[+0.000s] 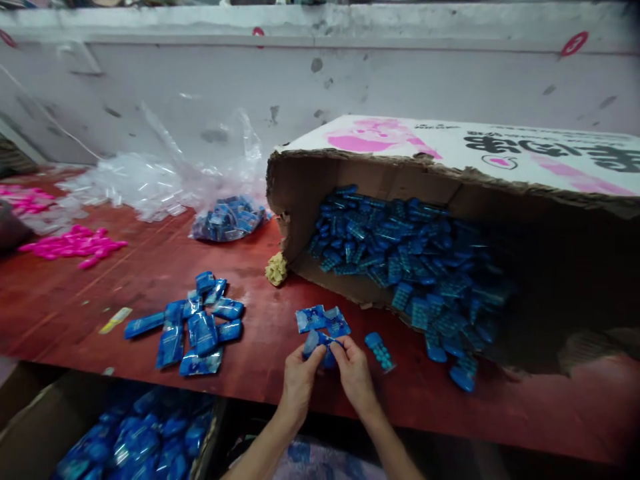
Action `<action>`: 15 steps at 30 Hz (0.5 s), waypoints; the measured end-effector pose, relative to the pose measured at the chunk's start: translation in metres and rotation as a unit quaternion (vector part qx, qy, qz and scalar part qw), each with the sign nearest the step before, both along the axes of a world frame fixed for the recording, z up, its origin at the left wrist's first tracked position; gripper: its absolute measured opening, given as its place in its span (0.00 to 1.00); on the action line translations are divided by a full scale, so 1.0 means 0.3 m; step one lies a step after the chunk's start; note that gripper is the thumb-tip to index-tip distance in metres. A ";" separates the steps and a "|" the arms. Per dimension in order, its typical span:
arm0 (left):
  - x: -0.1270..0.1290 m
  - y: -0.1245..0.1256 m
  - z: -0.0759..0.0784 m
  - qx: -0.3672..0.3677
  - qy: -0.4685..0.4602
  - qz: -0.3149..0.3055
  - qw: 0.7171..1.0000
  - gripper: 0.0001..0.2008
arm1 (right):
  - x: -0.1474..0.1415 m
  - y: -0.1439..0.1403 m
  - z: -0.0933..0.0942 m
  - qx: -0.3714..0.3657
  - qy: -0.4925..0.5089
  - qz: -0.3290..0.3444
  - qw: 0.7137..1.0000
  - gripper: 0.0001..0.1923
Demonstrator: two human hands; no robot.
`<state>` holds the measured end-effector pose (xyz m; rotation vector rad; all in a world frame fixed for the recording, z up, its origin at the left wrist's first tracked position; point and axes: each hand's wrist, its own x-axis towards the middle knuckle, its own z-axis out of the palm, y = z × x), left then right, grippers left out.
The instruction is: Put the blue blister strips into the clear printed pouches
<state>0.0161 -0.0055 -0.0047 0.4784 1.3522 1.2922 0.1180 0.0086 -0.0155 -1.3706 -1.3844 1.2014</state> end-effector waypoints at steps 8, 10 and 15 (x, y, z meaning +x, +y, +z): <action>0.001 -0.004 0.012 -0.065 -0.138 -0.086 0.984 0.16 | 0.015 0.000 0.055 0.019 -0.102 0.004 0.995 0.15; -0.016 -0.008 0.022 -0.095 -0.184 -0.141 0.968 0.15 | 0.039 0.001 0.078 0.026 -0.129 0.021 0.991 0.16; -0.029 -0.019 0.028 -0.130 -0.187 -0.114 0.967 0.09 | 0.125 -0.002 0.128 0.067 -0.266 0.002 0.962 0.06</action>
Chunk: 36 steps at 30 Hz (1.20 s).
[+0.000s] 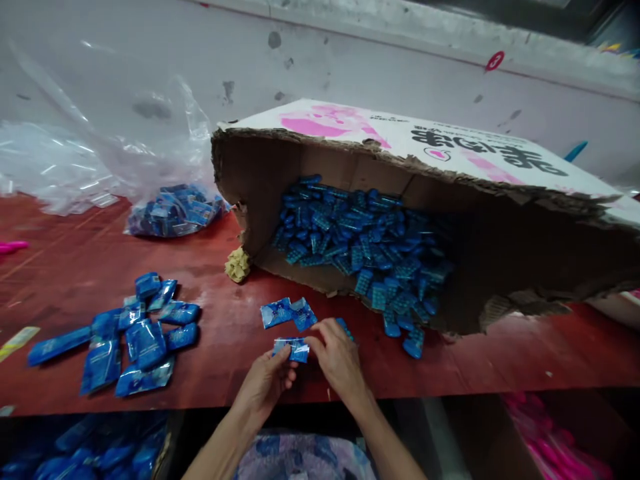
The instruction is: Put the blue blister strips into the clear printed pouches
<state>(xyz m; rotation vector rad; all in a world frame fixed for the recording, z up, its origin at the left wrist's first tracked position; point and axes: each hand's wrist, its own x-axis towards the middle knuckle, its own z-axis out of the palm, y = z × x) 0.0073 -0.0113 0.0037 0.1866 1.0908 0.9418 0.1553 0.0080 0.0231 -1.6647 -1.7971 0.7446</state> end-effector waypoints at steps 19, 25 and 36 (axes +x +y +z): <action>0.001 -0.012 0.036 -0.086 -0.076 0.037 0.993 0.09 | 0.066 -0.022 0.011 -0.132 0.532 0.048 0.835 0.22; -0.015 -0.017 0.023 -0.068 -0.092 0.039 0.993 0.10 | 0.055 -0.031 0.001 -0.123 0.527 0.029 0.841 0.21; -0.012 -0.032 0.015 -0.031 -0.070 0.037 0.996 0.08 | 0.037 -0.047 -0.004 -0.108 0.515 0.016 0.850 0.22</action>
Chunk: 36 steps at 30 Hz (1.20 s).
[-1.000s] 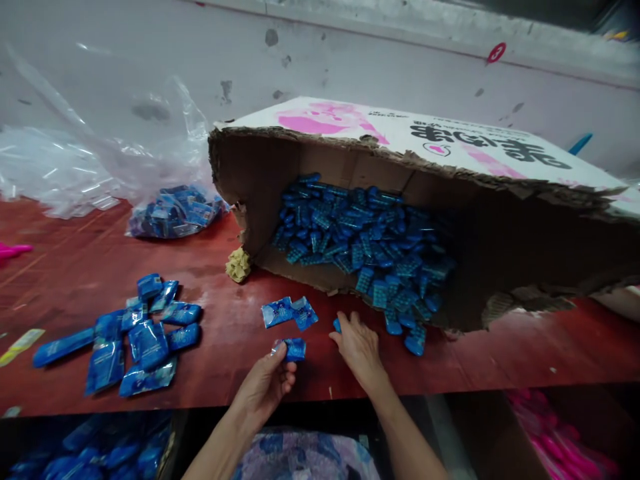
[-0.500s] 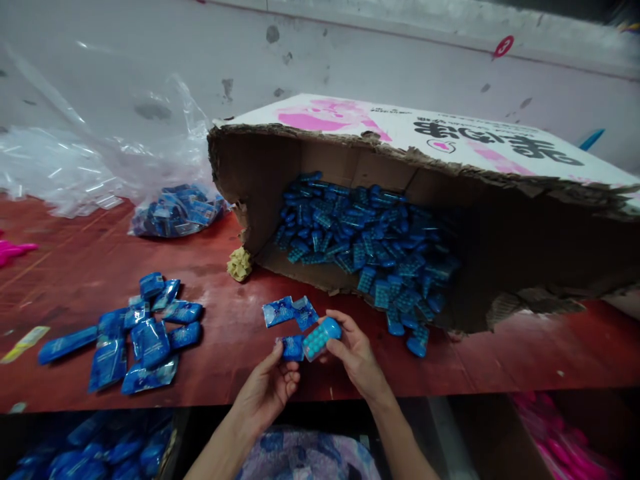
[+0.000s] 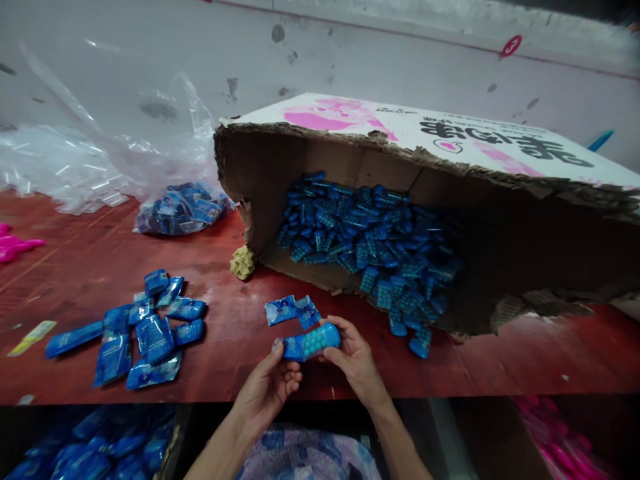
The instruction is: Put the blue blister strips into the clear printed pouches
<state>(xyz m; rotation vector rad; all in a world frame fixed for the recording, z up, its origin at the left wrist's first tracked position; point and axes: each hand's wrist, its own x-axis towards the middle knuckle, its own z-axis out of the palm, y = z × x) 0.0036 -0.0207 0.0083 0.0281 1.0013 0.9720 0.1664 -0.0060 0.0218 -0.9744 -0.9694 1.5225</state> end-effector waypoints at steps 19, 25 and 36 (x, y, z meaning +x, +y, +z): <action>-0.011 0.008 0.001 0.011 0.017 0.014 1.000 0.06 | -0.113 -0.099 -0.126 0.065 -0.165 -0.118 0.977 0.20; -0.033 0.006 0.010 0.004 0.002 0.000 1.000 0.04 | -0.090 -0.105 -0.085 0.109 -0.159 -0.009 0.981 0.14; -0.072 0.007 0.014 0.134 -0.131 -0.160 0.969 0.14 | -0.059 -0.070 -0.058 0.032 -0.011 0.140 0.990 0.37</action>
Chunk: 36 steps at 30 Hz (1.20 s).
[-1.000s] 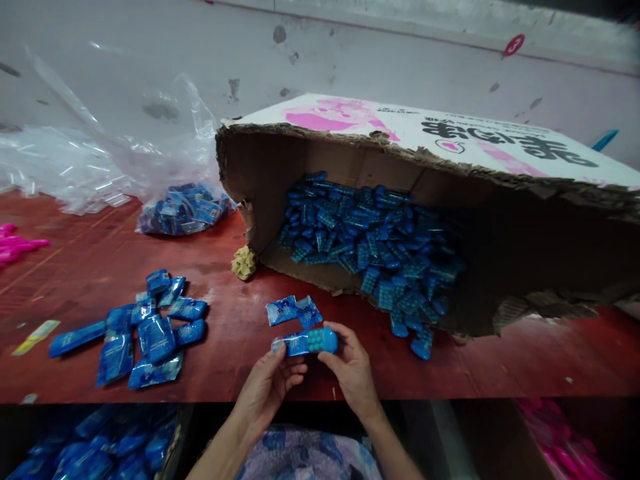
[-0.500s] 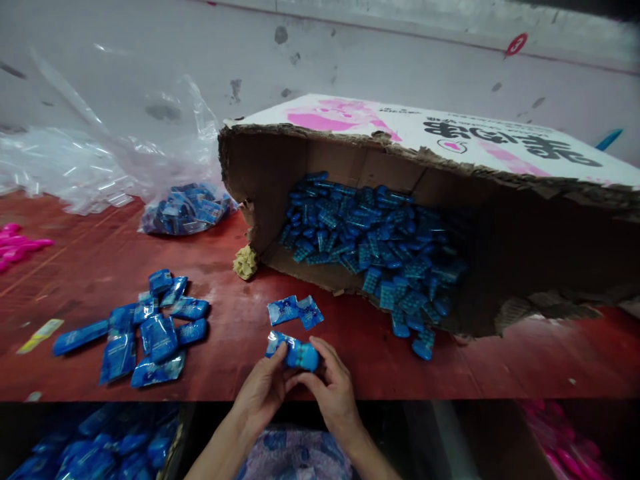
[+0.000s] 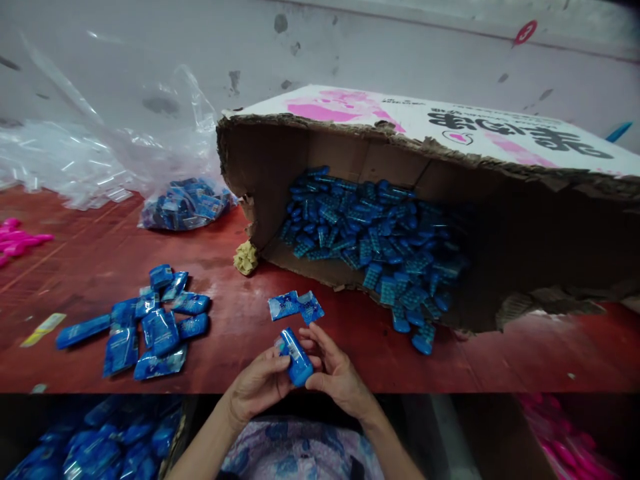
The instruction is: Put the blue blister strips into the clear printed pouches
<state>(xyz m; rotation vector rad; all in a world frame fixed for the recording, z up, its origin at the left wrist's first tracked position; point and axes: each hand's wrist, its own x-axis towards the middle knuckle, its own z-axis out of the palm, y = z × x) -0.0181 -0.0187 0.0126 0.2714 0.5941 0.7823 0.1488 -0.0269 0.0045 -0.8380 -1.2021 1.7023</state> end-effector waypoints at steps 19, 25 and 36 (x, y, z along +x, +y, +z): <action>0.073 -0.052 0.016 -0.093 0.103 0.156 0.978 0.08 | -0.068 -0.001 -0.023 0.033 -0.074 -0.057 0.995 0.24; 0.074 -0.050 0.026 -0.107 0.116 0.164 0.974 0.07 | -0.071 0.000 -0.025 0.057 -0.134 -0.082 0.986 0.25; 0.009 -0.017 0.034 -0.114 0.160 0.240 0.951 0.06 | -0.124 0.016 -0.020 0.210 -0.326 -0.106 0.916 0.27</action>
